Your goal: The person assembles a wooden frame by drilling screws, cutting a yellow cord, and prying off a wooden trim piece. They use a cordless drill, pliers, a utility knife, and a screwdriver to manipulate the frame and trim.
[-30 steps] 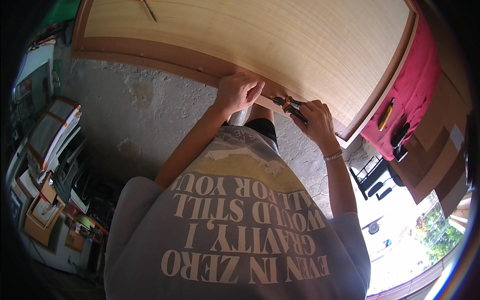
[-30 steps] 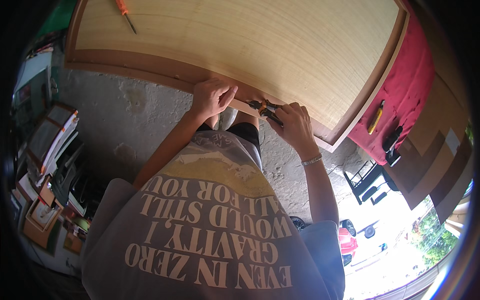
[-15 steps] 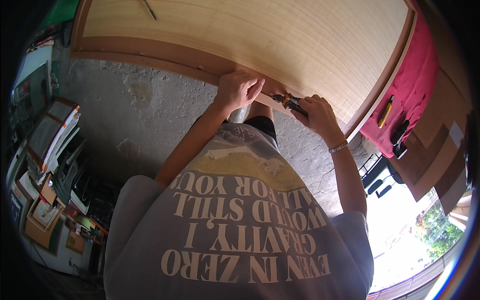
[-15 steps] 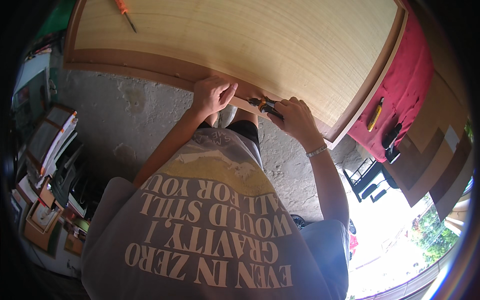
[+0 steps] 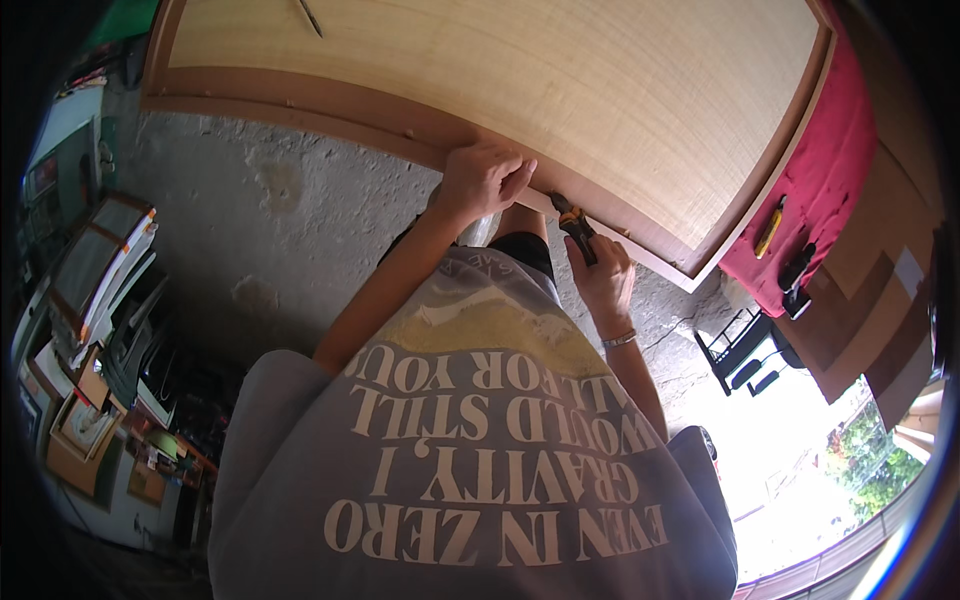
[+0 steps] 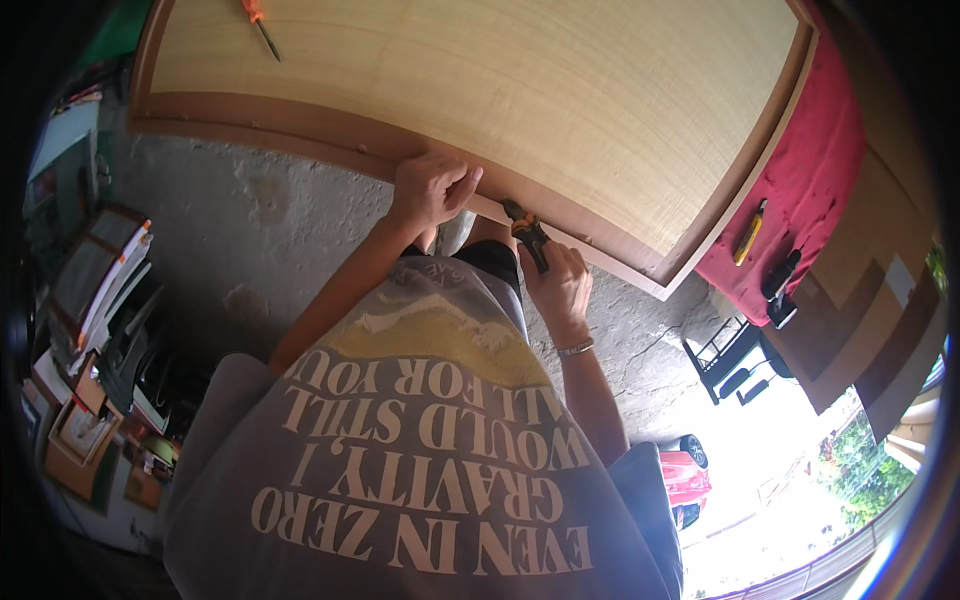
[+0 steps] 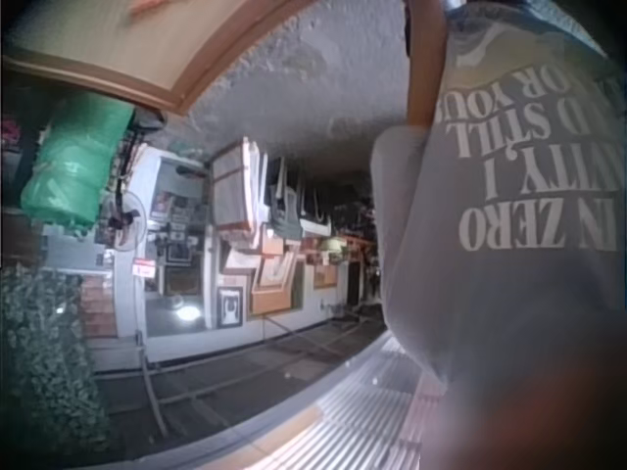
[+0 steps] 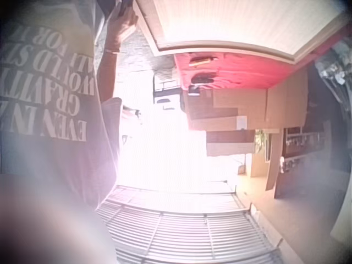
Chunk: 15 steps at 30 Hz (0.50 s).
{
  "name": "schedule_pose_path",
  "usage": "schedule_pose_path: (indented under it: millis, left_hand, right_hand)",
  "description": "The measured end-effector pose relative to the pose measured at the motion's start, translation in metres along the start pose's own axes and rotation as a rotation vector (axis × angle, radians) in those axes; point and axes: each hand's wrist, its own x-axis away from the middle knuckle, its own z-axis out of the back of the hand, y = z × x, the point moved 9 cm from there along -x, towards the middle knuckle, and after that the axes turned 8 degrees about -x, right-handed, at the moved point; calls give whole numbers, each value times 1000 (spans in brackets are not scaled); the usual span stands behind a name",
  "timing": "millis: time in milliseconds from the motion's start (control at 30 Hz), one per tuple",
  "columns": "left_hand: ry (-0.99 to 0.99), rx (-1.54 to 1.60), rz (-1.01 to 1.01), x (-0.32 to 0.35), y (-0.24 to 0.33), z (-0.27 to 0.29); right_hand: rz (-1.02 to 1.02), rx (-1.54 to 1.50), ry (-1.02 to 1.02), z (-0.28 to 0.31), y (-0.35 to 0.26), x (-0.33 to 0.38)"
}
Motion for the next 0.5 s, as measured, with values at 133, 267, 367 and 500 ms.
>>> schedule_pose_path:
  millis: [133,267,367,500]
  left_hand:
    - [-43,12,14,1,-2,-1]
    - [-38,116,61,1,-3,4]
    - [-260,439,480,9,-30,-16]
    - [-617,1102,951,51,-19,-33]
  right_hand:
    - [-117,-114,262,6,8,7]
    - [-416,-280,538,29,41,10]
    - [-198,-260,360,45,12,-10]
    - [348,-73,47,46,-81,-23]
